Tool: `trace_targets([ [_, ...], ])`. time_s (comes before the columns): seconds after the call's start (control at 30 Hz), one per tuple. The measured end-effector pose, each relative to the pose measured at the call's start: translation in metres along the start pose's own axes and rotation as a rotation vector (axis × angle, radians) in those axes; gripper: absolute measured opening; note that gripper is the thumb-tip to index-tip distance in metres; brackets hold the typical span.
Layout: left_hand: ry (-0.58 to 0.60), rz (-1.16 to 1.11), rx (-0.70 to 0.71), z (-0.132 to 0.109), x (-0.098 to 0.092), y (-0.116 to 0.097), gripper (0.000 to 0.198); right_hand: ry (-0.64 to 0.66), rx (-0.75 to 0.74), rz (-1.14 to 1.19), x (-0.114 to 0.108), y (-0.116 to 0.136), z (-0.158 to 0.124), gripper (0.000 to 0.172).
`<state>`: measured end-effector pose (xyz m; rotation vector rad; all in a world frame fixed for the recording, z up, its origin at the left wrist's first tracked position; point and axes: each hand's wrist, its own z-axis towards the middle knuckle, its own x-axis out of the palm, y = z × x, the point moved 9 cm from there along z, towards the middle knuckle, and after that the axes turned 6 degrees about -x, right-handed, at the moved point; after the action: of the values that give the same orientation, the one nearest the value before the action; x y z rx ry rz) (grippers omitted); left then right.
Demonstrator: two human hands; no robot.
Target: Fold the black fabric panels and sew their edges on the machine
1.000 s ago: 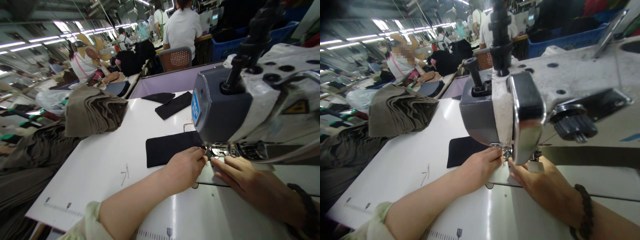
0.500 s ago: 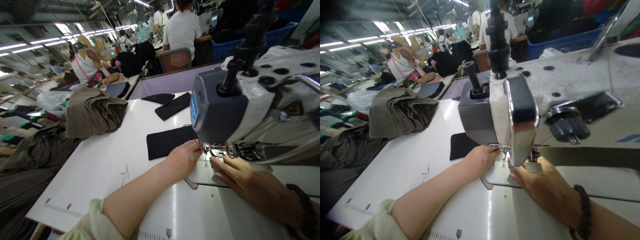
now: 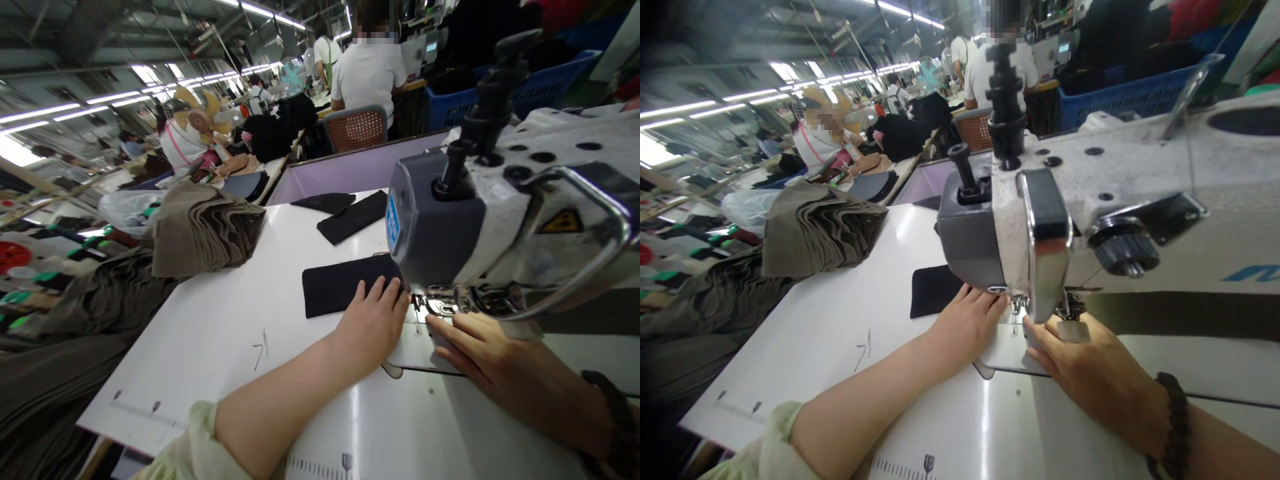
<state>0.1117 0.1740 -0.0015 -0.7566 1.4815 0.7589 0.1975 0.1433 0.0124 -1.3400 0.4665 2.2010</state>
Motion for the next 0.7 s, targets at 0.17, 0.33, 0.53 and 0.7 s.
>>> trace_targets([
  [0.17, 0.082, -0.049, -0.213, -0.01, -0.021, 0.042, 0.042, -0.018, -0.023, 0.001, -0.007, 0.002, 0.003, 0.031],
  [0.33, -0.195, -0.859, -0.393, -0.038, -0.086, 0.115, 0.069, 0.015, -0.021, 0.036, -0.006, 0.0, 0.001, 0.028],
  [0.53, -0.208, -1.101, -0.425, -0.059, -0.039, 0.106, 0.056, 0.038, -0.044, 0.026, -0.004, 0.001, -0.002, 0.028],
  [0.7, -0.254, -0.43, -0.252, -0.071, -0.029, 0.054, 0.035, 0.023, -0.061, 0.036, -0.009, 0.004, 0.0, 0.029],
])
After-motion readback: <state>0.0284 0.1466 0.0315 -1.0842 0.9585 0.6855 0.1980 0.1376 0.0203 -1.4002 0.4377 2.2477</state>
